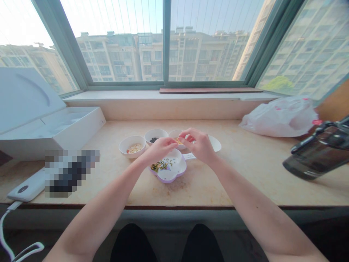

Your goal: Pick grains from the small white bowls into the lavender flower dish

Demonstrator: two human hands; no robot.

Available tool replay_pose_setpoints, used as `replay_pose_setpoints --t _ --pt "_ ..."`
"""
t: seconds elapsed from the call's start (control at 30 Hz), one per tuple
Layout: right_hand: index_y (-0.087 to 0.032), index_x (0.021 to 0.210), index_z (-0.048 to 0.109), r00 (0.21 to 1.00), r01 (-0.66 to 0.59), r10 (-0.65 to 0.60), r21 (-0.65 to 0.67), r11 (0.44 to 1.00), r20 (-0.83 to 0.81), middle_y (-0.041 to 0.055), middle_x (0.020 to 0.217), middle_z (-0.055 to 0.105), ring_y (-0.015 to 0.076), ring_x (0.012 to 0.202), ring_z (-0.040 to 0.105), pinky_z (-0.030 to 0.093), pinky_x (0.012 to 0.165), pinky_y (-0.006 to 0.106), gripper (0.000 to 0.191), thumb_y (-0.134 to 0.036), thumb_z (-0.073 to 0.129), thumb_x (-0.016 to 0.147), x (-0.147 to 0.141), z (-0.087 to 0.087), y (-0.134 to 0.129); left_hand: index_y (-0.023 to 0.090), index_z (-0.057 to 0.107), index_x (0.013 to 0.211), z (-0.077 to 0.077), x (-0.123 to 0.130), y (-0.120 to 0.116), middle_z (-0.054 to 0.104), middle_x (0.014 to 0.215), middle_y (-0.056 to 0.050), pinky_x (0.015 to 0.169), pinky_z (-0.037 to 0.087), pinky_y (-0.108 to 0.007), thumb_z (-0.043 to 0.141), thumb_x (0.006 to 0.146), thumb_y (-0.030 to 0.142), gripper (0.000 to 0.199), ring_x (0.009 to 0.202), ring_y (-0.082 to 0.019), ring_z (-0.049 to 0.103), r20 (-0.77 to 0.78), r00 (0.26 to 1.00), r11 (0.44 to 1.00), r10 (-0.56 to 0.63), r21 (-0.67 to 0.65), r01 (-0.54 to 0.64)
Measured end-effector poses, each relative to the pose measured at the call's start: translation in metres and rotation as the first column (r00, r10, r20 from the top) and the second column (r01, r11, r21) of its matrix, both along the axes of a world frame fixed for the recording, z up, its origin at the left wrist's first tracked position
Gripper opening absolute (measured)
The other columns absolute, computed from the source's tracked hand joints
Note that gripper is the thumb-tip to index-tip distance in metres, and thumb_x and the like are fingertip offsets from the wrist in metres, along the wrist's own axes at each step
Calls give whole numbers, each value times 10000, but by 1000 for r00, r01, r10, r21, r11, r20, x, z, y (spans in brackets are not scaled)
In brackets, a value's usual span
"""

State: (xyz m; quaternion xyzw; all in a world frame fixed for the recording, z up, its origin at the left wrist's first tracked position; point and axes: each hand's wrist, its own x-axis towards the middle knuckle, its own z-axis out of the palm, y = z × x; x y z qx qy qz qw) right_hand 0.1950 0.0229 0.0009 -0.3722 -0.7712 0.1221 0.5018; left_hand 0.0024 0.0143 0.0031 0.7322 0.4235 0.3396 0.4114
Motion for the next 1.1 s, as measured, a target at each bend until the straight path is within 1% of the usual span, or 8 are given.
replay_pose_setpoints --t 0.1,0.2,0.63,0.7,0.8,0.87,0.93,1.1 --pt "-215 889 679 1000 8 -8 -46 999 8 22 829 734 154 652 658 523 637 281 151 -366 669 893 0 0 0 173 691 805 -6 -2 2 667 767 -30 676 401 -274 554 885 223 166 732 -164 580 -432 902 956 -21 254 144" --pt "-221 923 612 1000 -4 5 -88 996 8 10 832 720 142 613 649 494 609 268 155 -372 647 909 1 2 -2 184 703 838 -10 -2 4 718 877 -38 720 426 -276 565 885 204 148 808 -181 631 -598 794 909 -108 264 322" --pt "-236 941 562 999 12 -8 -72 997 50 -2 784 676 155 624 632 492 658 289 263 -498 589 945 8 5 1 180 679 855 -18 1 4 723 984 -54 773 454 -313 525 906 193 163 864 -213 662 -732 677 894 -76 251 371" --pt "-231 941 577 995 70 -67 -55 996 71 16 822 695 162 649 636 490 666 291 261 -492 583 945 12 8 4 184 668 866 -19 2 3 717 1012 -58 789 455 -319 488 933 207 193 884 -216 661 -752 657 891 -54 261 372" --pt "-213 928 618 952 283 -274 -50 958 141 60 901 724 186 715 651 477 689 305 234 -435 552 960 22 13 11 183 640 854 -19 4 1 705 1032 -69 810 454 -326 453 956 214 216 913 -219 654 -769 638 886 -34 272 375" --pt "-200 920 652 874 454 -424 -92 886 236 86 911 736 214 776 665 469 712 320 219 -380 533 964 30 15 16 181 613 846 -20 3 0 696 1011 -74 808 448 -331 440 963 209 210 905 -218 644 -754 655 889 -42 271 369" --pt "-195 926 682 786 577 -499 -144 804 366 102 934 750 244 851 681 467 733 332 213 -338 526 956 38 15 20 188 578 845 -19 2 1 685 963 -66 779 432 -326 422 973 209 203 884 -211 627 -694 718 907 -57 264 328" --pt "-212 991 745 624 702 -459 -196 685 632 114 1002 767 287 962 698 481 766 354 249 -292 518 930 50 13 23 209 495 861 -14 1 3 578 793 -10 664 372 -287 429 995 272 162 734 -156 526 -298 953 979 -59 171 114"
